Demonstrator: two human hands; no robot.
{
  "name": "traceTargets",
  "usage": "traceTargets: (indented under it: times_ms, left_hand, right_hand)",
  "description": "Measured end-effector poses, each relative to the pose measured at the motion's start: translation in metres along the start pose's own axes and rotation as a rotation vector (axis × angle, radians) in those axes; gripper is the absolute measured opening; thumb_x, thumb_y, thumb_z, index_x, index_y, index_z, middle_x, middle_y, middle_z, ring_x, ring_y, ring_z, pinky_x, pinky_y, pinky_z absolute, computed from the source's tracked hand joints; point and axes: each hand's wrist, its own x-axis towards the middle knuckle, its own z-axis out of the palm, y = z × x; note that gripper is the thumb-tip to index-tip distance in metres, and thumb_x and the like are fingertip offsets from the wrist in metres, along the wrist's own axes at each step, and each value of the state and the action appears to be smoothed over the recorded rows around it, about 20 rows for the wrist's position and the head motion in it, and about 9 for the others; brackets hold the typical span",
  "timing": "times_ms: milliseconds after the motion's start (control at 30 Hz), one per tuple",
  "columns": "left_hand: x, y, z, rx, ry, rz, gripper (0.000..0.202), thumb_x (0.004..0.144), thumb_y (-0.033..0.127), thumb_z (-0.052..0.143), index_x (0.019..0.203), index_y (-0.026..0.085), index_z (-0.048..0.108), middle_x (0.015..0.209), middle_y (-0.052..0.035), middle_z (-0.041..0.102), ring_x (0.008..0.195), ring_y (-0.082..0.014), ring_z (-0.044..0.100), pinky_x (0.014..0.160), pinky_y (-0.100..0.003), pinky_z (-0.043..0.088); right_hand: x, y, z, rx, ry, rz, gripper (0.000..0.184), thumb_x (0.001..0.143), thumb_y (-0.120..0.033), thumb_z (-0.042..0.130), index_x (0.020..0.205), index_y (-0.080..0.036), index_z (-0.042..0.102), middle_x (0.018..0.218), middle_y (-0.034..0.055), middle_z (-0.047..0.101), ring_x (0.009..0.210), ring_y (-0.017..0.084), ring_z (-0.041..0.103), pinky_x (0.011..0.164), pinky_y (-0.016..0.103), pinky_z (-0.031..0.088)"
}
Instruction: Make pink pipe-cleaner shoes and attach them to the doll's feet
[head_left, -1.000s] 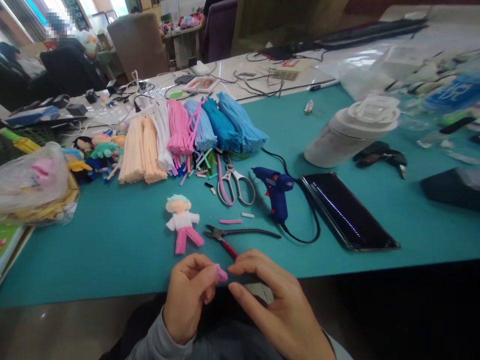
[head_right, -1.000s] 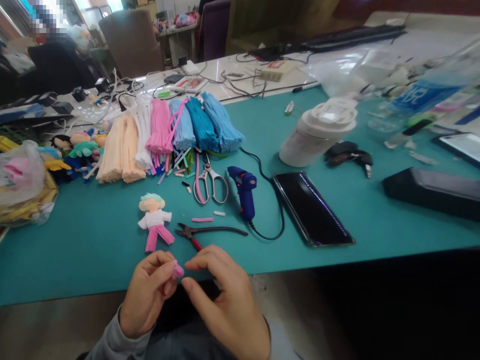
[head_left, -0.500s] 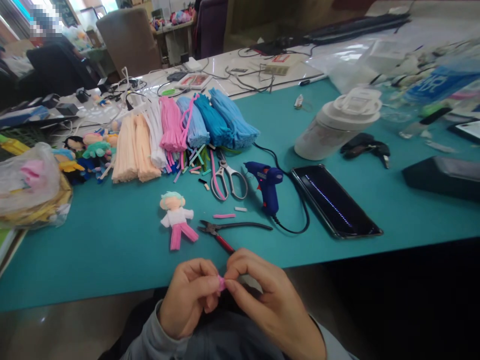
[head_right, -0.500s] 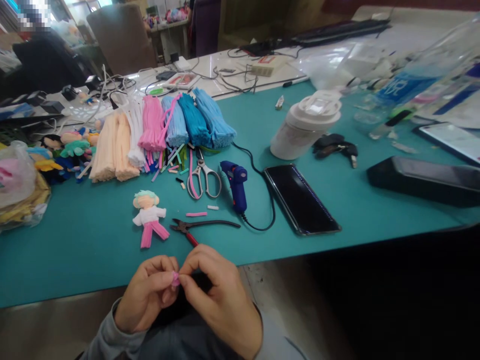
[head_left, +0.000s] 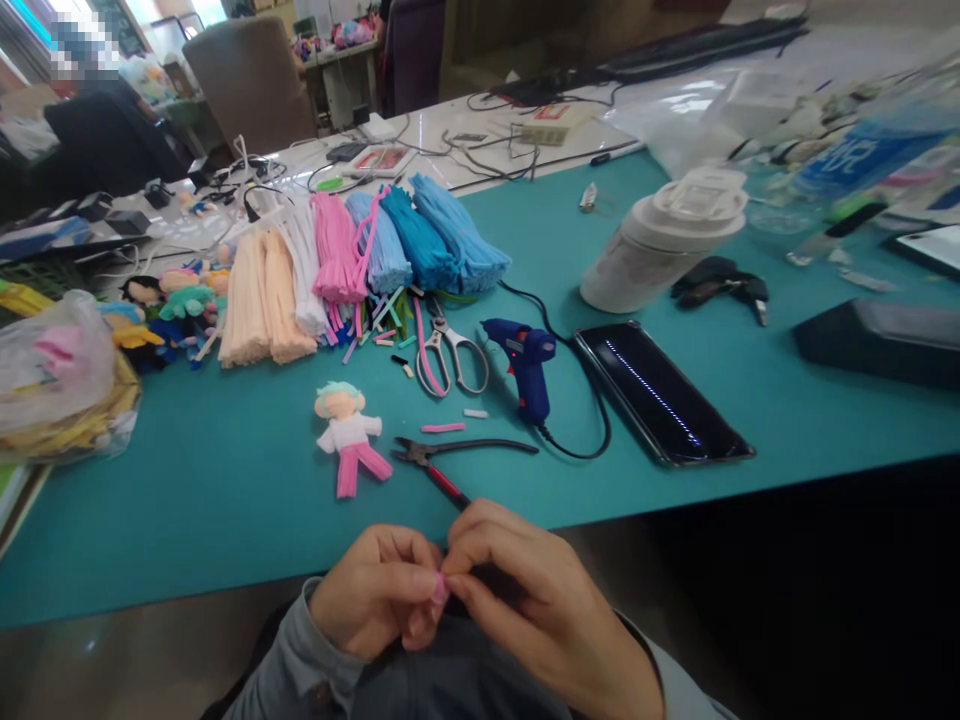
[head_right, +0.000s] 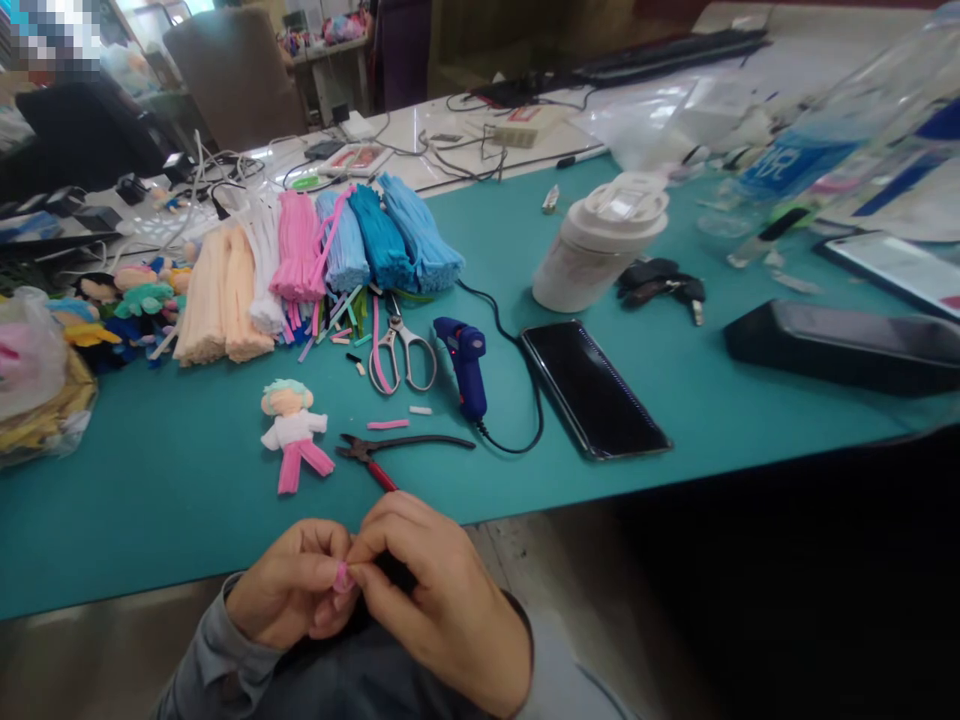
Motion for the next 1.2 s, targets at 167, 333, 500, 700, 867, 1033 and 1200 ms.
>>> traceTargets:
  times_ms: [167,333,500,700,867,1033,1200]
  left_hand:
    - [-0.0013,0.0016,-0.0031,0.038,0.012,-0.035,0.028,0.051,0.026,0.083,0.052,0.011,0.059,0.043,0.0013,0.055,0.029,-0.0028,0.039,0.029,-0.015,0.025]
    - [-0.0016,0.0014,-0.0042,0.047,0.012,-0.049,0.028,0.052,0.024,0.082,0.053,0.011,0.057,0.043,0.0025,0.051,0.03,-0.0024,0.037,0.029,-0.015,0.023]
    - [-0.0005,0.0015,-0.0018,0.033,0.009,-0.066,0.028,0.05,0.023,0.081,0.05,0.012,0.054,0.042,0.0035,0.048,0.03,-0.0019,0.035,0.03,-0.016,0.022]
    - [-0.0008,0.0014,0.0006,0.012,0.017,-0.039,0.024,0.048,0.019,0.078,0.048,0.012,0.055,0.039,0.0034,0.048,0.029,-0.0016,0.034,0.031,-0.016,0.022]
    - [-0.0003,-0.001,-0.0008,0.009,0.009,-0.017,0.024,0.049,0.017,0.076,0.047,0.012,0.053,0.042,0.0029,0.049,0.03,-0.001,0.032,0.032,-0.017,0.023]
    - [0.0015,-0.0032,-0.0009,-0.112,-0.081,0.081,0.024,0.057,0.022,0.076,0.052,0.014,0.054,0.043,0.0071,0.038,0.033,-0.0009,0.025,0.032,-0.015,0.023]
    - [0.0023,-0.0028,-0.0002,-0.181,-0.125,0.142,0.018,0.061,0.021,0.076,0.057,0.014,0.06,0.047,0.0069,0.037,0.037,-0.0015,0.022,0.033,-0.013,0.023]
  right_hand:
    - [0.0004,-0.0017,-0.0005,-0.013,-0.027,-0.001,0.016,0.084,-0.007,0.051,0.076,-0.02,0.056,0.07,0.0011,0.059,0.068,0.013,0.058,0.059,0.023,0.048]
    - [0.0002,-0.004,-0.0017,-0.014,-0.042,0.005,0.017,0.085,-0.008,0.05,0.076,-0.02,0.057,0.07,0.0016,0.06,0.067,0.013,0.058,0.058,0.023,0.048]
    - [-0.0012,-0.0038,-0.0024,-0.025,-0.051,0.019,0.017,0.085,-0.009,0.049,0.075,-0.02,0.056,0.069,0.0017,0.059,0.067,0.013,0.058,0.058,0.022,0.048]
    - [-0.0014,-0.005,-0.0018,0.0,-0.052,0.012,0.017,0.083,-0.007,0.048,0.074,-0.02,0.055,0.068,0.0014,0.059,0.065,0.012,0.056,0.057,0.022,0.047]
    - [-0.0014,-0.0055,-0.0002,0.039,-0.058,0.059,0.017,0.084,-0.01,0.049,0.072,-0.02,0.055,0.068,0.0012,0.059,0.064,0.012,0.056,0.056,0.022,0.046]
    - [0.0019,-0.0009,-0.0024,0.182,-0.002,0.171,0.017,0.088,-0.023,0.054,0.074,-0.018,0.063,0.069,0.0025,0.062,0.065,0.013,0.059,0.057,0.023,0.047]
    - [0.004,0.0003,-0.0003,0.207,0.013,0.309,0.016,0.085,-0.023,0.056,0.072,-0.018,0.064,0.068,0.0013,0.061,0.064,0.013,0.057,0.059,0.024,0.045]
